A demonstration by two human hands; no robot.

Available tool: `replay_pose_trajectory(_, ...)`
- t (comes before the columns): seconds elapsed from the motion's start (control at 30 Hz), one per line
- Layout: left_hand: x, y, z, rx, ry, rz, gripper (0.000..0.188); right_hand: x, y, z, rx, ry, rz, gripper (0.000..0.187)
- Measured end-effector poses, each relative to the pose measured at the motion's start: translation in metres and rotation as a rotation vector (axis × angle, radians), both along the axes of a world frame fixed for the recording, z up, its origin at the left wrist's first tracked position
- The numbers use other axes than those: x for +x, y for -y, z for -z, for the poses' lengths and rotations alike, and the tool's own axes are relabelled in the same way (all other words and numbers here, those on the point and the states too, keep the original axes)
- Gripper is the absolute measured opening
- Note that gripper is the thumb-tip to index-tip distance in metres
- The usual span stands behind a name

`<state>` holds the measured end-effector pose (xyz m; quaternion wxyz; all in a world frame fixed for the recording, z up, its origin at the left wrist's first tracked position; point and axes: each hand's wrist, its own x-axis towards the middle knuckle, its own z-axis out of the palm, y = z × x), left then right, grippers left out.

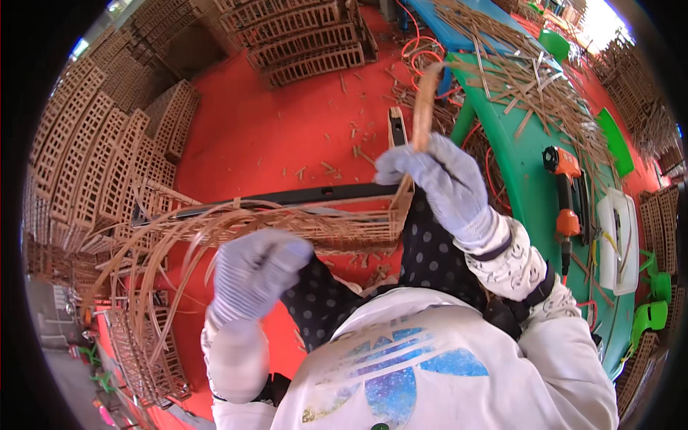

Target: Attach rattan strips to a chair frame using a pneumatic nail gun and pliers.

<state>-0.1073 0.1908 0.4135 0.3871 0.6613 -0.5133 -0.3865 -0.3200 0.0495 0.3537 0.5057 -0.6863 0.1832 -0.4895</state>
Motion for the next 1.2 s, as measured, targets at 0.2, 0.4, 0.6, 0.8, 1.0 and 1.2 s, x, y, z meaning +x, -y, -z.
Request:
replay_pose_trajectory(0.2,-0.04,0.112,0.043,-0.501,0.864,0.552,0.039,0.015,-0.001,-0.019,0.641,0.21,-0.265,0.027)
replay_pose_trajectory(0.4,-0.038,0.14,0.048,-0.238,1.129,0.422,0.056,-0.008,-0.013,-0.03,0.61,0.35,0.057,0.02)
replay_pose_trajectory(0.6,-0.035,0.171,0.029,-0.032,1.122,0.351,0.062,0.014,0.047,-0.032,0.532,0.328,0.023,0.023)
replay_pose_trajectory(0.8,-0.059,0.157,0.042,-0.115,1.142,0.303,0.056,-0.002,0.053,-0.031,0.567,0.204,0.042,0.03)
replay_pose_trajectory(1.0,-0.065,0.166,0.025,0.078,1.099,0.485,0.058,-0.019,0.032,-0.024,0.507,0.249,-0.082,0.034)
replay_pose_trajectory(1.2,-0.082,0.16,0.013,0.318,0.976,0.622,0.06,-0.009,0.013,-0.028,0.456,0.518,-0.006,0.028)
